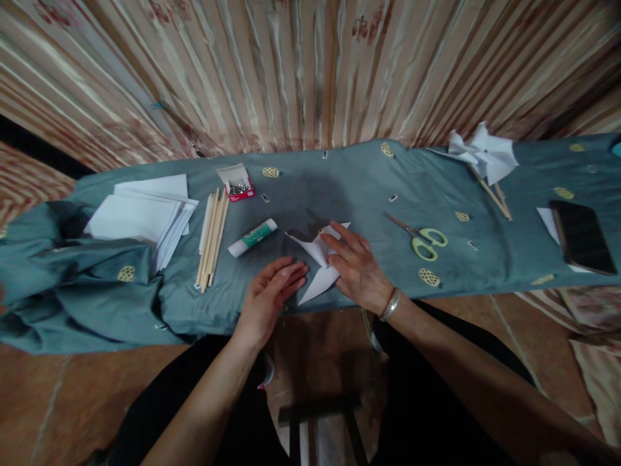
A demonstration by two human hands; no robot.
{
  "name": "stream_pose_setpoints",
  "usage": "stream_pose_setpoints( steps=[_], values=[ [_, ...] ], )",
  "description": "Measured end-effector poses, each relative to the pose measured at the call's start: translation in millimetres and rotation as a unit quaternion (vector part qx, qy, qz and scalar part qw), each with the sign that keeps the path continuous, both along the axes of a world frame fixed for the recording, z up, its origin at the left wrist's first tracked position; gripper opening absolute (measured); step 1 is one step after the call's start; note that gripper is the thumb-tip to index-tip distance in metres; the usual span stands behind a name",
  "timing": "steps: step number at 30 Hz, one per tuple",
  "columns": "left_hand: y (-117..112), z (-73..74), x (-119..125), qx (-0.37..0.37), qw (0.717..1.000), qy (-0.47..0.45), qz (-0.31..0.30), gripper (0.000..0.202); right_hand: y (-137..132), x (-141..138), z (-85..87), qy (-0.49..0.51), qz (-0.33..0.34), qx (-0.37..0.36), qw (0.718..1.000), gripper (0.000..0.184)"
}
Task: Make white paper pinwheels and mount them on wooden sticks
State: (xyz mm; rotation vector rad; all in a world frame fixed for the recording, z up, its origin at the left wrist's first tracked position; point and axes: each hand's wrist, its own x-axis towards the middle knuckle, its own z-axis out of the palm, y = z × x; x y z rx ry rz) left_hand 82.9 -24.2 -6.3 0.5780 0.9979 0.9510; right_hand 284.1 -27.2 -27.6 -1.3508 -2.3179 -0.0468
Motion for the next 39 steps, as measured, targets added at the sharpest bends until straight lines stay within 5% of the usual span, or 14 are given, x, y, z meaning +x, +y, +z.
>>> stream_pose_setpoints(
  steps=[7, 21, 39],
  values=[
    [-4, 5.9, 14, -0.109, 0.991, -0.074, -0.010, 0.031, 1, 4, -0.8, 0.043, -0.016, 0.010, 0.999, 0.012],
    [-1, 1.4, 32, -0.122, 0.986, -0.112, -0.021, 0.032, -4, -5, 4.4, 0.057, -0.020, 0.026, 0.998, 0.015],
    [-2, 2.4, 29, 0.060, 0.998, -0.018, -0.025, 0.061, -32, -16, 17.6, 0.017, 0.005, -0.010, 1.000, 0.055]
  ],
)
